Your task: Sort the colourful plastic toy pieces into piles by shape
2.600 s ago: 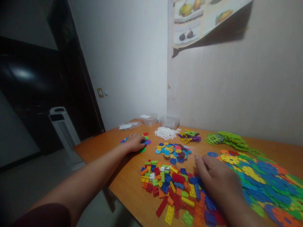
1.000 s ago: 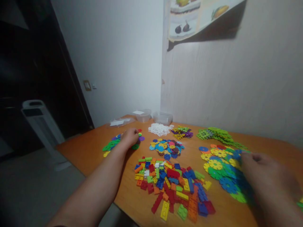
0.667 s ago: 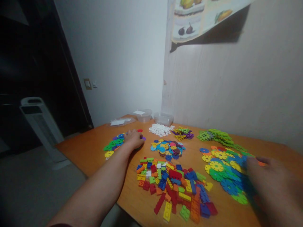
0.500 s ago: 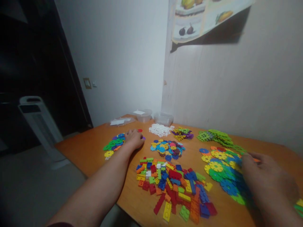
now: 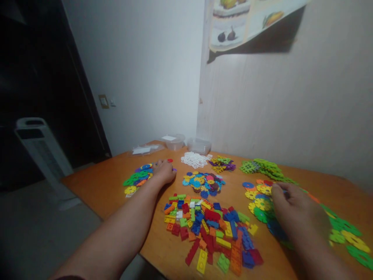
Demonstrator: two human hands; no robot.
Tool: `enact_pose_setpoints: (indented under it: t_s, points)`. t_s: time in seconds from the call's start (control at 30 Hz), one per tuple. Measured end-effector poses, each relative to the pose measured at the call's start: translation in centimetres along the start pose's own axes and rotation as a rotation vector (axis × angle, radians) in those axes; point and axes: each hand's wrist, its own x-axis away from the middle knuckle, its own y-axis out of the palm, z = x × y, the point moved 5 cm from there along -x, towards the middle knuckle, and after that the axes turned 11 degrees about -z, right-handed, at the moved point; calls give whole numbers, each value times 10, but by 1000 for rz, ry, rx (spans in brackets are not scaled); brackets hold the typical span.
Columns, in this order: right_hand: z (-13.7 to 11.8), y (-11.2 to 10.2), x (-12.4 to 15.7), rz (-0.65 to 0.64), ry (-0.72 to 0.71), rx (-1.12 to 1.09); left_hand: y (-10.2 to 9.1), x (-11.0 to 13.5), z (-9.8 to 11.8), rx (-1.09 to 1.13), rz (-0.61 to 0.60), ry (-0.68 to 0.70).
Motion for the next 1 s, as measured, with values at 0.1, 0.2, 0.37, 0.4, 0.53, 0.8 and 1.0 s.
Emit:
enact_pose_setpoints:
  t_s: [0.1, 0.2, 0.37, 0.4, 0.53, 0.8, 1.0]
  points:
    - [-2, 4, 2, -63, 55, -27, 2, -2, -2, 68, -32, -24]
    - [-8, 4, 4, -60, 25, -54, 0, -1, -4, 135, -29, -36]
    - [-23, 2, 16, -21, -113, -185, -13, 8, 4, 308, 97, 57]
    - [-29, 2, 21, -10, -155, -235, -15, 11, 9, 396, 115, 112]
    - [-58, 4, 43, -29, -321, -454, -24, 38, 46, 961, 39, 465]
    - [-111, 13, 76, -389, -596, -692, -28, 114, 113, 1328, -464, 957]
    - [-103, 10, 69, -371, -506, -753, -24, 116, 118, 1352, -519, 973]
